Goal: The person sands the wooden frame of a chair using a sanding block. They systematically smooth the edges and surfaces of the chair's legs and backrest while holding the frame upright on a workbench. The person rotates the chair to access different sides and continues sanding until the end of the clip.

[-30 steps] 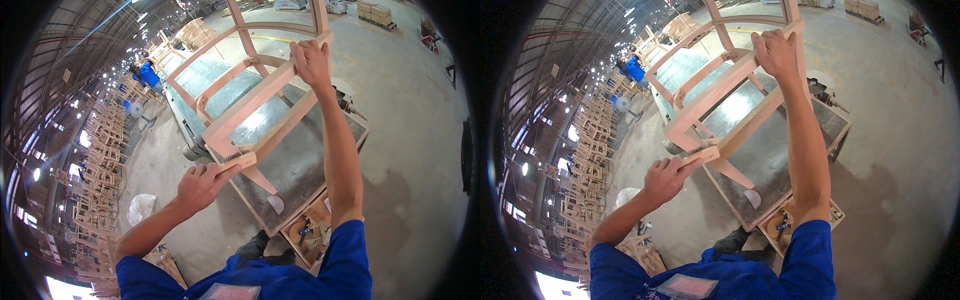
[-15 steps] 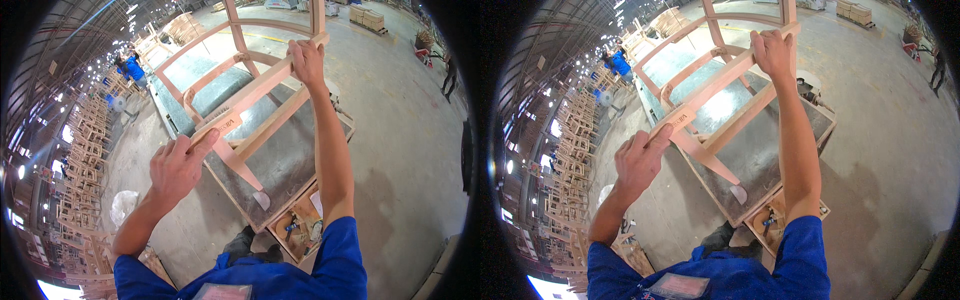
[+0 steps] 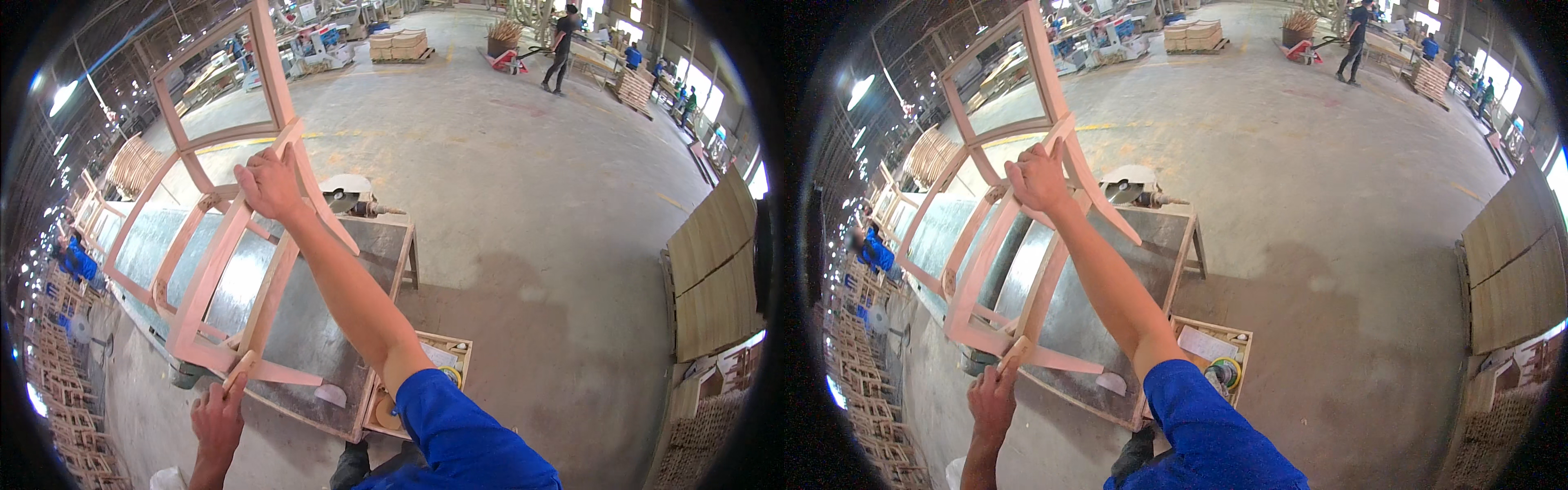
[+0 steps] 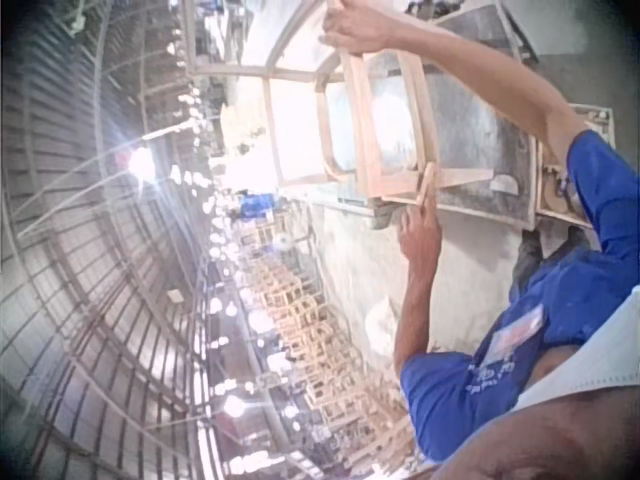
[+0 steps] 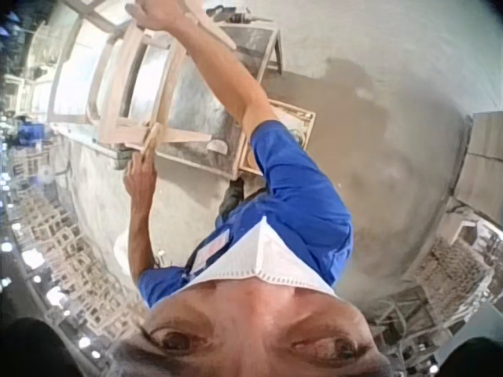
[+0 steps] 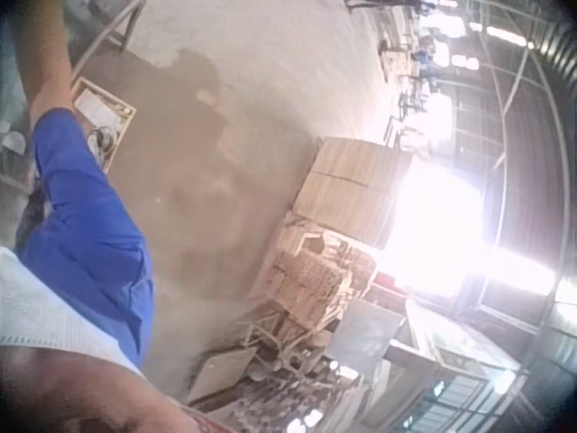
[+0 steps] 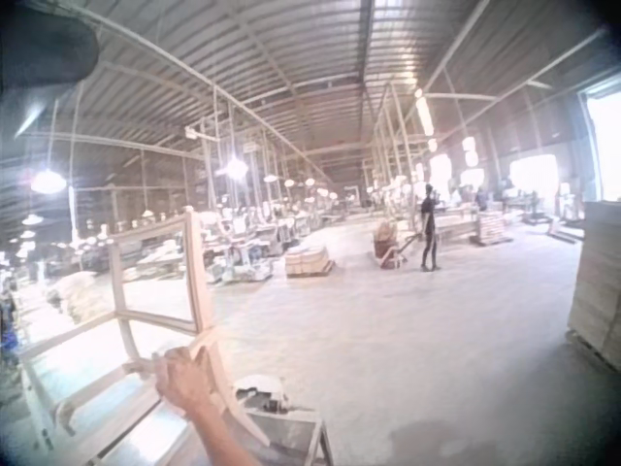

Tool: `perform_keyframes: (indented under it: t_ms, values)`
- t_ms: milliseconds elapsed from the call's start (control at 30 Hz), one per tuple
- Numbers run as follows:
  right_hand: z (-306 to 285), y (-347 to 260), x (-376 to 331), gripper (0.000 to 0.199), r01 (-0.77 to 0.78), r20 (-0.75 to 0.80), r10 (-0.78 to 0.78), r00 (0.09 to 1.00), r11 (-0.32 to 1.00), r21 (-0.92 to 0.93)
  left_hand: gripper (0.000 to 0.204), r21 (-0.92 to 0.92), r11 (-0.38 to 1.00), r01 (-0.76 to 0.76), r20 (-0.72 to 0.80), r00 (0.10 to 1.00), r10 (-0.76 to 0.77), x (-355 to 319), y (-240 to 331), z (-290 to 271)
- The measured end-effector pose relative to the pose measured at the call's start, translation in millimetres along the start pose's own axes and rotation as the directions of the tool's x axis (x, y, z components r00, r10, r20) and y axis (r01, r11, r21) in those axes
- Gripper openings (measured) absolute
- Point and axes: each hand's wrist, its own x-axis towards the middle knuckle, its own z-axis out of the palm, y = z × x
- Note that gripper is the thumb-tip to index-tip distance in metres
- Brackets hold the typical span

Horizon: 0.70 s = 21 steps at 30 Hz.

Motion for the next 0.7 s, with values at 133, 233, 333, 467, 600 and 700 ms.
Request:
perform_keyframes:
  t_ms: [133, 233, 333, 467, 600, 700]
  values:
    - [-4.6, 1.0, -3.4, 0.04, -0.019, 0.012, 0.019, 1.0, 1.0, -0.002, 0.044, 0.007, 0.994, 0.109, -0.2, 0.974, -0.106, 27.8, -15.1, -49.1]
    - [-2.0, -3.1, 3.0, 0.039, 0.004, -0.042, -0.002, 0.999, 0.999, 0.037, 0.042, 0.134, 0.986, 0.101, -0.145, 0.986, -0.081, 2.5, -18.1, -24.7]
    - [0.7, 0.1, 0.9, 0.04, 0.004, -0.031, -0.002, 1.0, 0.999, 0.033, 0.041, 0.033, 0.999, 0.038, -0.031, 0.999, -0.037, -13.3, -2.6, 4.3]
    - [17.1, -3.2, -6.3, 0.04, -0.026, 0.016, 0.025, 1.0, 0.998, 0.059, 0.042, 0.075, 0.992, 0.104, 0.001, 0.995, -0.104, -3.0, -1.2, -45.4]
    - [-3.2, 28.2, 5.0, 0.026, 0.175, 0.077, -0.158, 0.984, 0.861, -0.478, 0.042, 0.124, 0.988, -0.092, 0.052, 0.995, 0.087, 31.7, -3.2, -117.7]
    - [1.8, 16.0, 4.7, 0.033, 0.09, 0.039, -0.082, 0.996, 0.923, -0.374, 0.039, 0.284, 0.94, -0.186, 0.163, 0.976, 0.144, 43.4, -30.3, -130.1]
